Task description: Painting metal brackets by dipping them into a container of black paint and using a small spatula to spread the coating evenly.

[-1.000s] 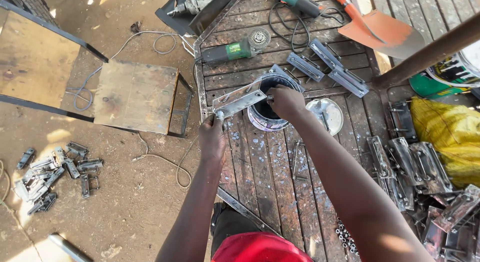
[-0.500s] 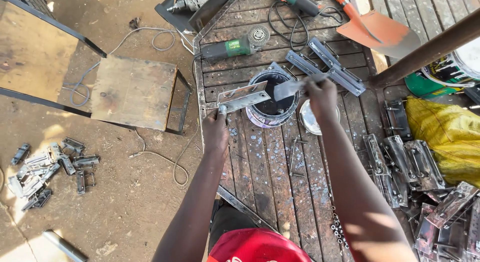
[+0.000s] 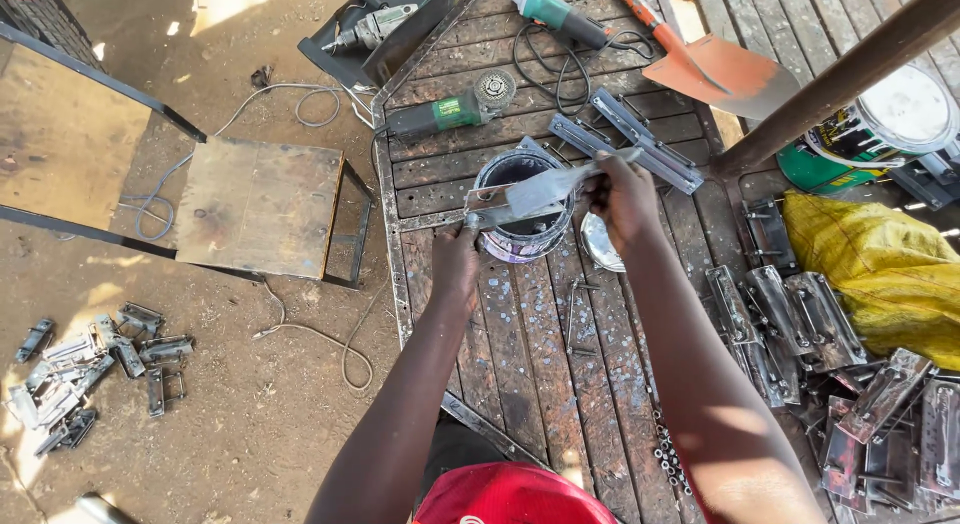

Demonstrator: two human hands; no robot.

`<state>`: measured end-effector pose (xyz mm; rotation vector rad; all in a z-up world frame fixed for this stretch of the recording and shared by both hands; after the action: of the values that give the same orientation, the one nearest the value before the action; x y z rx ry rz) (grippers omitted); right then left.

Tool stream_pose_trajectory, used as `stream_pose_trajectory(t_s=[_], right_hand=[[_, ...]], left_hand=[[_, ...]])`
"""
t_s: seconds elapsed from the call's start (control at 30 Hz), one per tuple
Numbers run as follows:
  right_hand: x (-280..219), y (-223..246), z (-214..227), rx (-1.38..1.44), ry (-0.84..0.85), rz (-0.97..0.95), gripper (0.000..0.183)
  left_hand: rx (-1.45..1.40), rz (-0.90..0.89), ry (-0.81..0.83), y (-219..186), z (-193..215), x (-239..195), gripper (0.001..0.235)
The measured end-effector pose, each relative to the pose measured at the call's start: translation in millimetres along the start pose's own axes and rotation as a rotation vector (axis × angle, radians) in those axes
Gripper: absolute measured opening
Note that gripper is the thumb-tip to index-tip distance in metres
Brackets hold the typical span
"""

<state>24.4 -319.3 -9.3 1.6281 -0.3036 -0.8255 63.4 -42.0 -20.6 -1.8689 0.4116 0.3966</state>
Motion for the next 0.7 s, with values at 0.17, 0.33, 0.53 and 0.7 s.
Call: stream_pose_trajectory(t_s=[0.17,0.33,0.53,0.7], right_hand=[[14,-13,-6,-0.110,0.064,0.010,0.024],[37,-24,46,-0.147,-0.055,0.013,0.024],[-7,13,-2,-0.066,-0.002,0.027,0.021],[-2,20,-11,-0.180,0.072,0.100,0.021]], left_hand=[[-0.040,-0.017,0.017,-10,-12,-7,0.018],[-0.018,-0.048,0.014,-8,0,5,0.017],[-0.056,-0.034,0.030,-12,-19,-3,0.018],[-0.089,-0.023,0.041,-12,-20,-2,0.017]])
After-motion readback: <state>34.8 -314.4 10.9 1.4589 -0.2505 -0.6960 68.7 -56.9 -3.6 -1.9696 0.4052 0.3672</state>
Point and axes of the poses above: each hand's wrist, its own x-axis towards the middle knuckle, its own z-axis out of the back of the hand, y = z × x, the point moved 7 cm from there along x, towards the middle knuckle, and after that the axes turned 14 degrees about -x, right-handed, at the moved point
